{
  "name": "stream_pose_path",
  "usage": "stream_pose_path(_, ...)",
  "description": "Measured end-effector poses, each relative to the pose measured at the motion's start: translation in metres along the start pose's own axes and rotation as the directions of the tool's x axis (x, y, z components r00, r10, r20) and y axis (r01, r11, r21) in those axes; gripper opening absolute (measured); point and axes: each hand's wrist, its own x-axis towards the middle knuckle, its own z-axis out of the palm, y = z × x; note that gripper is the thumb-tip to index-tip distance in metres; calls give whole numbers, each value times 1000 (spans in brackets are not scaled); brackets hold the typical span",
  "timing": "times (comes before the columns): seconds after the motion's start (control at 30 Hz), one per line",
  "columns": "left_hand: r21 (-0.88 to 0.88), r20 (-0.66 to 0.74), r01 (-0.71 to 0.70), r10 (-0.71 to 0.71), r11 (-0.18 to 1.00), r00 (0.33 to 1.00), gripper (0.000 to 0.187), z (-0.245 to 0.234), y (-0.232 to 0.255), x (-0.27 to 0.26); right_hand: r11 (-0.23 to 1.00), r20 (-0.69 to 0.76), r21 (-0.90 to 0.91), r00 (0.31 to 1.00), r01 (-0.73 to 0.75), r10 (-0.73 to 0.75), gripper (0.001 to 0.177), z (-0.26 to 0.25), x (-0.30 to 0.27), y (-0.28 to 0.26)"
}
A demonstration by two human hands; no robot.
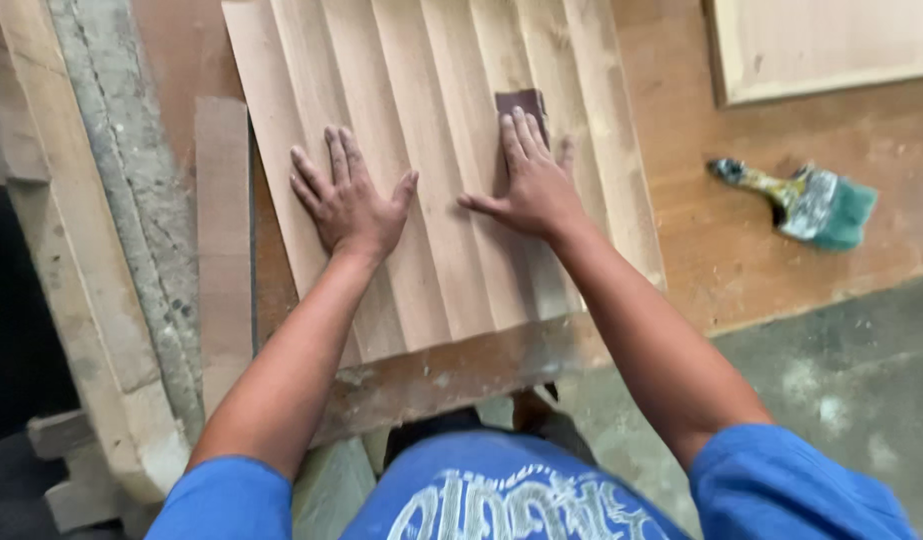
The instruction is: The person sands a grooved wooden board with a sanding block, moving it back and forth along the grooves. They then use a brush to sweep away sawdust from the board's surface and edges before resuming sanding.
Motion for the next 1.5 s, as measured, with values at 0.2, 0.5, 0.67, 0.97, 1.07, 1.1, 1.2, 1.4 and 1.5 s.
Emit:
stream_pose_path(0.2, -4, -20, -16, 16, 1000, 1000, 109, -8, -1, 3, 983, 105, -181, 994, 15, 5, 133, 62, -231, 11)
stream_pose_path(0.5, -28, -135, -47, 43, 998, 990, 107, 12, -8, 2, 997, 170, 44, 983, -70, 62, 126, -39, 25, -26)
stream_pose_path(0.67, 10, -26, -37, 37, 999, 999, 109, -2, -2, 2, 996, 63, -88, 998, 33, -27, 123, 23, -143, 3)
stream_pose_path(0.97, 24, -42, -11, 12, 1000, 999, 109, -4, -5, 2, 996, 21, -72, 998, 61, -60, 133, 2, -4, -4)
stream_pose_path(1.07, 6, -19, -3, 3, 1000, 1000, 109, 2, -1, -2, 996, -3, -65, 998, 68, -69, 130, -3, 8, 3)
stream_pose_path(1.1, 12, -15, 1, 0, 1000, 1000, 109, 1, -2, -1, 996, 6, -48, 998, 69, -69, 128, -4, -1, 1)
stream_pose_path(1.2, 0, 0, 0, 0, 1000, 1000, 109, 0, -4, -2, 995, 116, -89, 992, 53, -42, 131, 18, -138, -5)
stream_pose_path(1.4, 17, 19, 5, -6, 1000, 1000, 115, -11, 0, 3, 1000, 135, -26, 991, 16, -13, 134, 12, -121, -11)
stream_pose_path(1.5, -3, 34, 7, -7, 1000, 999, 115, -12, 2, -3, 995, -6, 73, 998, 69, -68, 132, -10, -8, -10)
